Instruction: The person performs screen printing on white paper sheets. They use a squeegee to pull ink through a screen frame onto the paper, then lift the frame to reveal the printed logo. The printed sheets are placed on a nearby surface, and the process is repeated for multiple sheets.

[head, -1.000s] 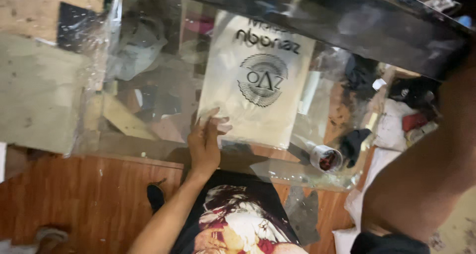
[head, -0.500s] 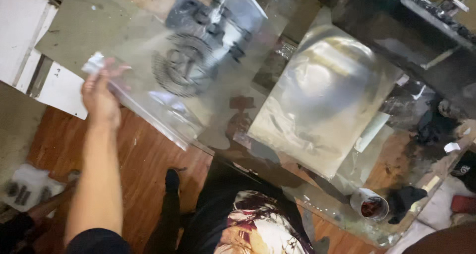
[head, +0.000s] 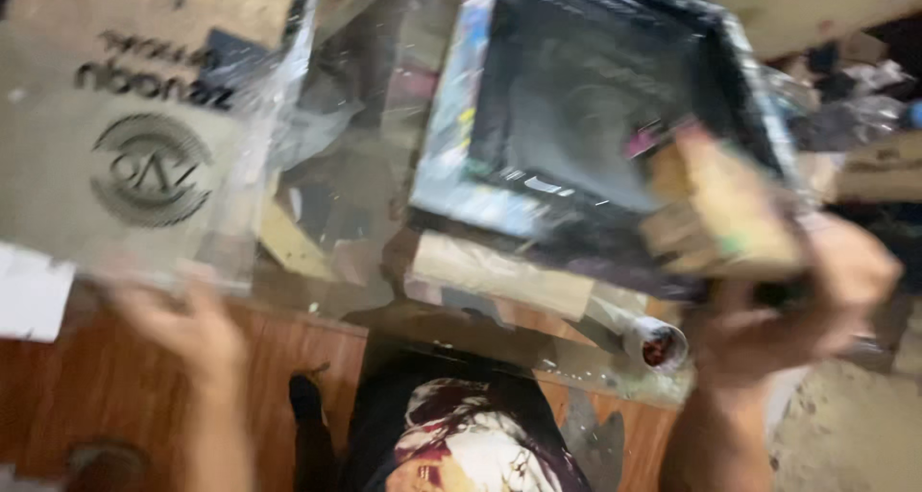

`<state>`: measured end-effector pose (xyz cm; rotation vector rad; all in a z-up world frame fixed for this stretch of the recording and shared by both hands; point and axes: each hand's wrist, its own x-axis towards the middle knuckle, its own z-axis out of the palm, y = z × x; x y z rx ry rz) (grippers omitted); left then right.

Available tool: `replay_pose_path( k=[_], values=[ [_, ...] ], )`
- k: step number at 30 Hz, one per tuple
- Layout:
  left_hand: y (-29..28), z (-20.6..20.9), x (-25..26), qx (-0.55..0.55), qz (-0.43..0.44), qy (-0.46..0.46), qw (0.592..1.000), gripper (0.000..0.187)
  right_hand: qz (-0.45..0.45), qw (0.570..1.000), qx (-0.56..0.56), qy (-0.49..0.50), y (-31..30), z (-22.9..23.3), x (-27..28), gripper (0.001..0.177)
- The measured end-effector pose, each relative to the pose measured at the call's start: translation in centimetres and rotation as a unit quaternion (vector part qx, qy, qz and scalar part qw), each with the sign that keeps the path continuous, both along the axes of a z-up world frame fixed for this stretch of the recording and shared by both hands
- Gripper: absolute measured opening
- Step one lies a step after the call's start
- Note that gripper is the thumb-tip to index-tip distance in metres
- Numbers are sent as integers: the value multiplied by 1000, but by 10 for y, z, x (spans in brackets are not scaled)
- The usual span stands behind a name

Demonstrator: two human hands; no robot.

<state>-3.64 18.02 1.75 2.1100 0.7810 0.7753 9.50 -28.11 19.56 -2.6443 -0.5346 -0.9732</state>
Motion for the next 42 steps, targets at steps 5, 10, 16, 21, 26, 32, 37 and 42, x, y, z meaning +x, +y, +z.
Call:
replay_pose_path(
  k=[5,10,16,21,26,32,37,42],
  values=[
    [-193,99,10,-662,-340,64,665,64,35,995,61,66,10,-40,-39,27],
    [-199,29,-36,-712,-188,152,659,47,-7,972,28,232,10,-70,-4,28],
    [-203,-30,-59,-681,-112,185,699,46,52,970,1,238,7,-143,136,27],
    [-208,-30,-55,-680,-107,163,707,46,49,964,-84,247,3,-199,213,32],
    [-211,-30,-57,-666,-118,160,719,43,76,936,-107,327,1,-192,207,39],
    [-211,-28,-50,-709,-96,110,690,45,130,928,-68,342,1,-175,105,8],
    [-209,-129,-110,-681,-98,167,706,46,65,918,-122,371,6,-176,-30,26],
    [-211,-133,-106,-671,-84,201,709,53,47,931,-87,351,17,-160,-61,38]
  ],
)
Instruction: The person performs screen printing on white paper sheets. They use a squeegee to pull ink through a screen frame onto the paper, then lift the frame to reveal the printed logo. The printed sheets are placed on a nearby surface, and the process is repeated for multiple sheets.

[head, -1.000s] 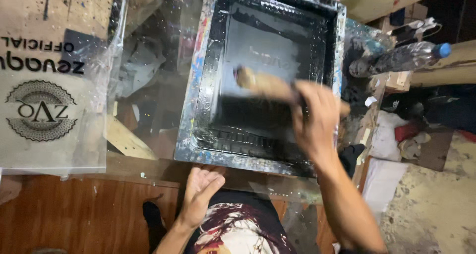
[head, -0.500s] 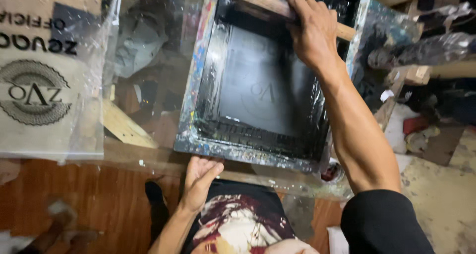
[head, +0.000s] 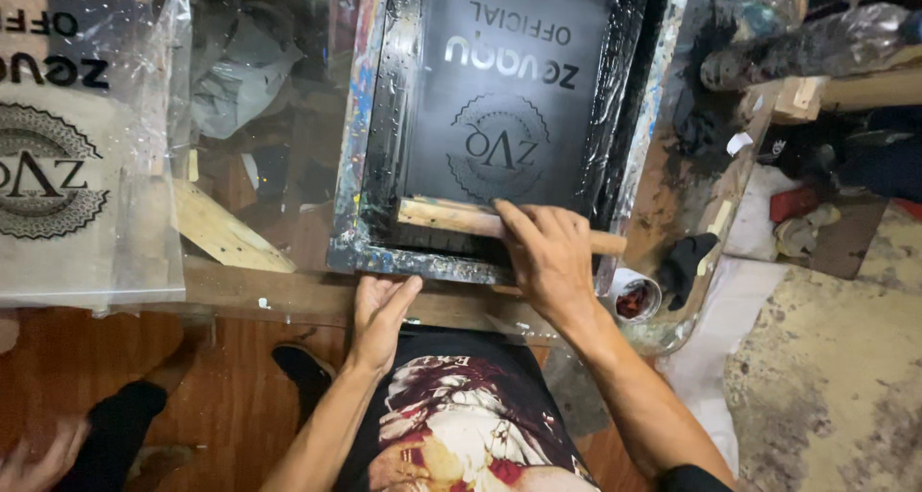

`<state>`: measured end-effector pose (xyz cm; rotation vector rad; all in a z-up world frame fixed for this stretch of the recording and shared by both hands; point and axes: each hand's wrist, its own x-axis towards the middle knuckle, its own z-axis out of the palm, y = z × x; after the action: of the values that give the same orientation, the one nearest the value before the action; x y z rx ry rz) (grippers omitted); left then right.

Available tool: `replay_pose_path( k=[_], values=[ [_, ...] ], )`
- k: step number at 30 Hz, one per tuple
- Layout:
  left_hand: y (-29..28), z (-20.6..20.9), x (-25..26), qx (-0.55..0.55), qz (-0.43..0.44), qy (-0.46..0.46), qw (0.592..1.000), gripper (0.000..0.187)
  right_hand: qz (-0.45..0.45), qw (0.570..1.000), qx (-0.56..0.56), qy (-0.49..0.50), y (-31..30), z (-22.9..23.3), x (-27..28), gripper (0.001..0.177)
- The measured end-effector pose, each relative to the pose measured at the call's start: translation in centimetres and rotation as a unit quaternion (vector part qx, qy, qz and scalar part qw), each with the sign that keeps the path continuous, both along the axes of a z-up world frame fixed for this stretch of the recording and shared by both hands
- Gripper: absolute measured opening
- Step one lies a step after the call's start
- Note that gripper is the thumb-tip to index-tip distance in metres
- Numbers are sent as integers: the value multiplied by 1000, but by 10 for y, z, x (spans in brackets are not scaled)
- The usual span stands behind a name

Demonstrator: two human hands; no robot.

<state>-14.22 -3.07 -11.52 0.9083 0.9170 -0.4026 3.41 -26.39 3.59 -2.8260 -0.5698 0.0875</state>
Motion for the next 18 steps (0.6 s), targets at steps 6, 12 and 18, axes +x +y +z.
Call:
replay_pose_path(
  k=[6,12,18],
  values=[
    [1,24,30,38,-20,22,999,56,5,997,-41,-65,5,-20,-20,43],
    [1,37,34,61,-34,35,997,58,-1,993,-45,-108,14,-31,-4,39],
    [-3,71,59,65,-33,52,996,59,0,992,-79,-99,10,-37,49,57]
  ],
)
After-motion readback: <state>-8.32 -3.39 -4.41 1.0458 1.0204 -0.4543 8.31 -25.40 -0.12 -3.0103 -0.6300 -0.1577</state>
